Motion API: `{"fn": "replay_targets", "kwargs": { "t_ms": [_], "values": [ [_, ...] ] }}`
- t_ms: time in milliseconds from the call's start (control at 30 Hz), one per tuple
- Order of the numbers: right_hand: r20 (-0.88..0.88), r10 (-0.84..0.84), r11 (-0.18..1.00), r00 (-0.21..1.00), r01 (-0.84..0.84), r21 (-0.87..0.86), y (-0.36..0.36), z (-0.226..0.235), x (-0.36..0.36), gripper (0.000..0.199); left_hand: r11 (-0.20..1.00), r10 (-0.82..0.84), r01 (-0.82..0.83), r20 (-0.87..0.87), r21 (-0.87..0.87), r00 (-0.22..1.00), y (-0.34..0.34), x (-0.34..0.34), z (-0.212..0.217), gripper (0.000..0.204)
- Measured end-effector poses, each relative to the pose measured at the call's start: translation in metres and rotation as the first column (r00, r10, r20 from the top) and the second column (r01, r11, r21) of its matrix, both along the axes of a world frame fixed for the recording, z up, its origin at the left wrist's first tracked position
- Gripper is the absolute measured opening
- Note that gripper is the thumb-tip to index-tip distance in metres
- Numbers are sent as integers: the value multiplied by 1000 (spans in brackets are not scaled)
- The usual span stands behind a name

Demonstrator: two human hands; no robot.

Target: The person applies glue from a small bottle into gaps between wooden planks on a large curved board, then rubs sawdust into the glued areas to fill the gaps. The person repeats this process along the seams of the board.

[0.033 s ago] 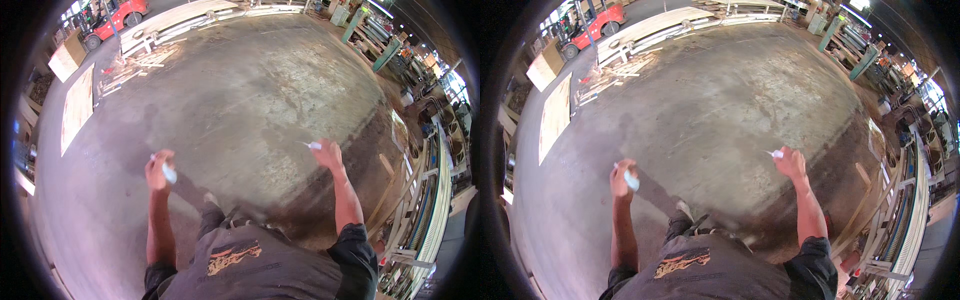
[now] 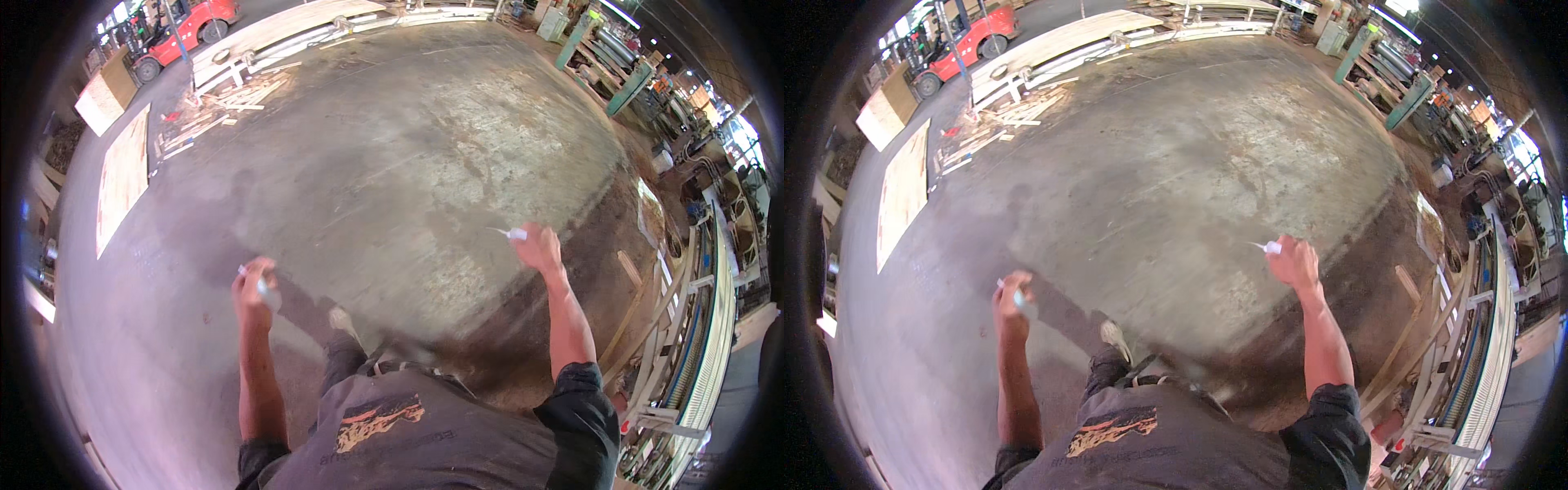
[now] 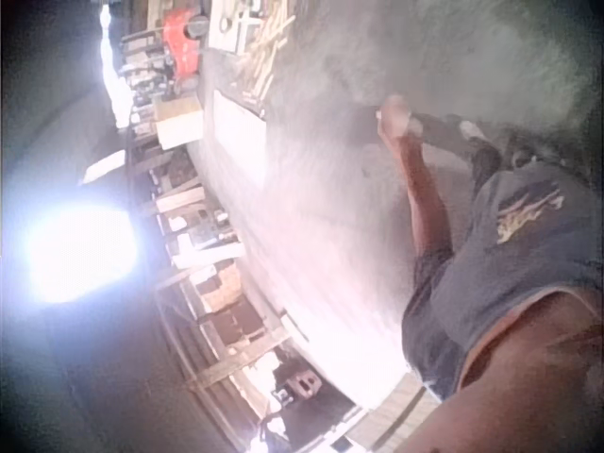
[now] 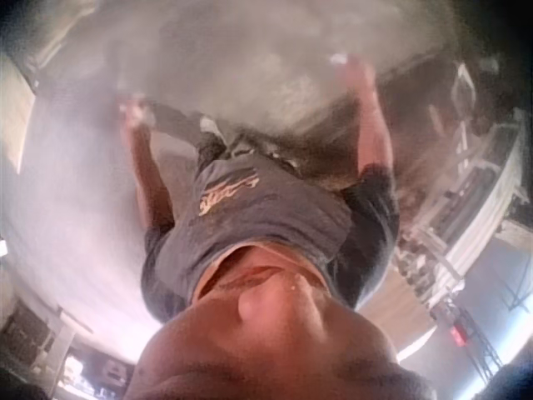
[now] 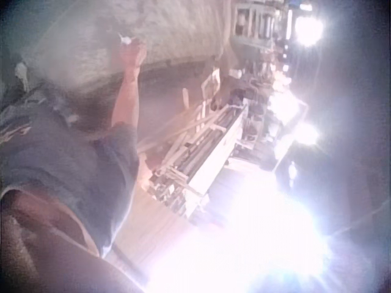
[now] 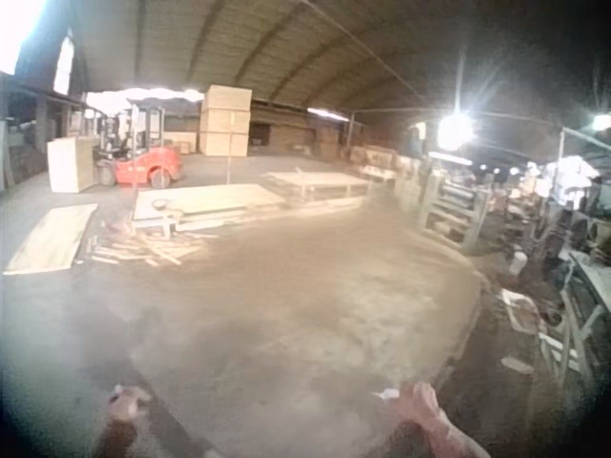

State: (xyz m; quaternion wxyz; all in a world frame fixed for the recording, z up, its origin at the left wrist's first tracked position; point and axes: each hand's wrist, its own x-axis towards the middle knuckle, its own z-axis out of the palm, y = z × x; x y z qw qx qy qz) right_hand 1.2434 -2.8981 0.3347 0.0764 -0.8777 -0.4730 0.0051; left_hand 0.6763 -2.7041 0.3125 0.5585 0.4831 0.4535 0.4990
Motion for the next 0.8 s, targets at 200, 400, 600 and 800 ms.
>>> {"fn": "replay_targets", "kwargs": {
  "t_ms": [200, 400, 600, 800],
  "values": [
    [-4, -144, 989, 990, 144, -18, 200, -15, 49, 33, 937, 226, -250, -122, -244, 966, 172, -76, -119, 28],
    [-854, -32, 723, 519, 602, 339, 401, -68, 39, 26, 944, 151, -204, -210, -260, 966, 423, -55, -165, 34],
    [-877, 42, 571, 478, 709, 414, 641, -187, 4, 32, 978, -180, 159, -163, -133, 970, 697, 46, -123, 36],
    [-880, 67, 697, 471, 609, 379, 967, -299, 2, 27, 934, -224, 330, -493, 139, 841, 1004, 88, -159, 35]
  ]
}}
